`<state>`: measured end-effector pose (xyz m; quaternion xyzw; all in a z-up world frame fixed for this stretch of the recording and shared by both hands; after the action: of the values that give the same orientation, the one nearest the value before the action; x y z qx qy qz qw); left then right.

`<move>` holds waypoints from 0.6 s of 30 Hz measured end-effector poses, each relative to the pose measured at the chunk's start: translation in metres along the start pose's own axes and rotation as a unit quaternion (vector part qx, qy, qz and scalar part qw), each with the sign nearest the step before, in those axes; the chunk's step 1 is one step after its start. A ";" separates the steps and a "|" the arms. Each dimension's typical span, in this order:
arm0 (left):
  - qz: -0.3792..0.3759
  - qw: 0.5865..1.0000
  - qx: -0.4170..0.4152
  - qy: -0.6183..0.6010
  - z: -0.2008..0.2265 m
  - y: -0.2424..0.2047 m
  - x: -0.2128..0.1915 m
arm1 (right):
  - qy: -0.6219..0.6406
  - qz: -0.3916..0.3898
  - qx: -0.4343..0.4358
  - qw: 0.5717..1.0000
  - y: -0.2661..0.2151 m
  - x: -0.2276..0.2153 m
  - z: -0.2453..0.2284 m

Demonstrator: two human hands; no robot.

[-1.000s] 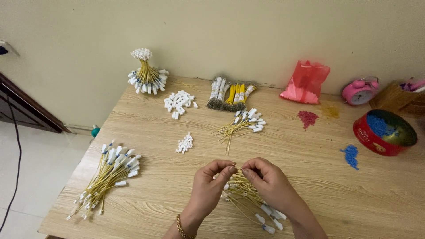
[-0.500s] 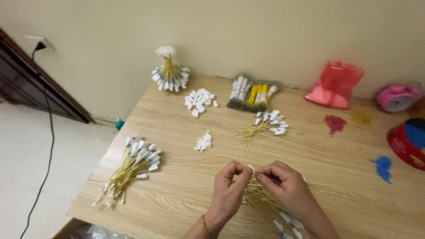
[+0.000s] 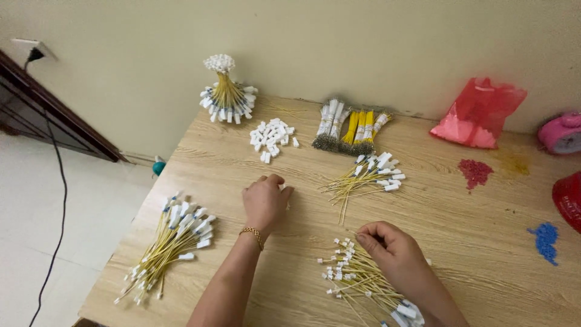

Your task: Assembling electrical connectors by attaching plastic sleeves to wired pins.

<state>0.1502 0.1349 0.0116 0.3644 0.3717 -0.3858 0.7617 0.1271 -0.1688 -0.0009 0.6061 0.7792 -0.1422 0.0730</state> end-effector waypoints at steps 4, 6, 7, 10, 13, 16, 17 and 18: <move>-0.050 0.997 -0.044 0.034 -0.004 0.010 0.015 | -0.016 -0.003 0.019 1.000 0.004 0.001 -0.011; -0.086 0.992 -0.085 0.039 -0.005 0.012 0.018 | -0.007 -0.004 0.041 0.999 0.004 0.000 -0.011; -0.086 0.992 -0.083 0.039 -0.004 0.012 0.019 | -0.005 -0.003 0.041 0.999 0.006 0.000 -0.009; -0.081 0.992 -0.078 0.054 -0.004 0.010 0.020 | 0.032 -0.006 0.044 0.998 0.006 -0.001 -0.006; -0.066 0.994 -0.053 0.075 -0.006 0.009 0.027 | 0.022 -0.005 0.019 1.000 0.000 -0.006 -0.012; -0.055 0.996 -0.044 0.063 -0.013 0.010 0.033 | 0.031 -0.001 0.022 0.999 -0.004 -0.013 -0.008; -0.059 0.996 -0.047 0.054 -0.014 0.011 0.031 | 0.048 -0.004 0.004 0.999 -0.004 -0.015 -0.003; -0.063 0.996 -0.050 0.046 -0.016 0.012 0.030 | 0.065 -0.007 -0.015 0.998 -0.003 -0.017 0.003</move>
<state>0.1693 0.1443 -0.0182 0.3188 0.4472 -0.3966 0.7356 0.1285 -0.1863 0.0013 0.6076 0.7884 -0.0912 0.0305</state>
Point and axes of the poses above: each hand's wrist, its own y-axis towards the middle knuckle, its own x-axis out of the palm, z = x × y, the point moved 5 cm from there along y, towards the middle knuckle, and after that the axes turned 8 degrees about z, right-handed, at the moved point
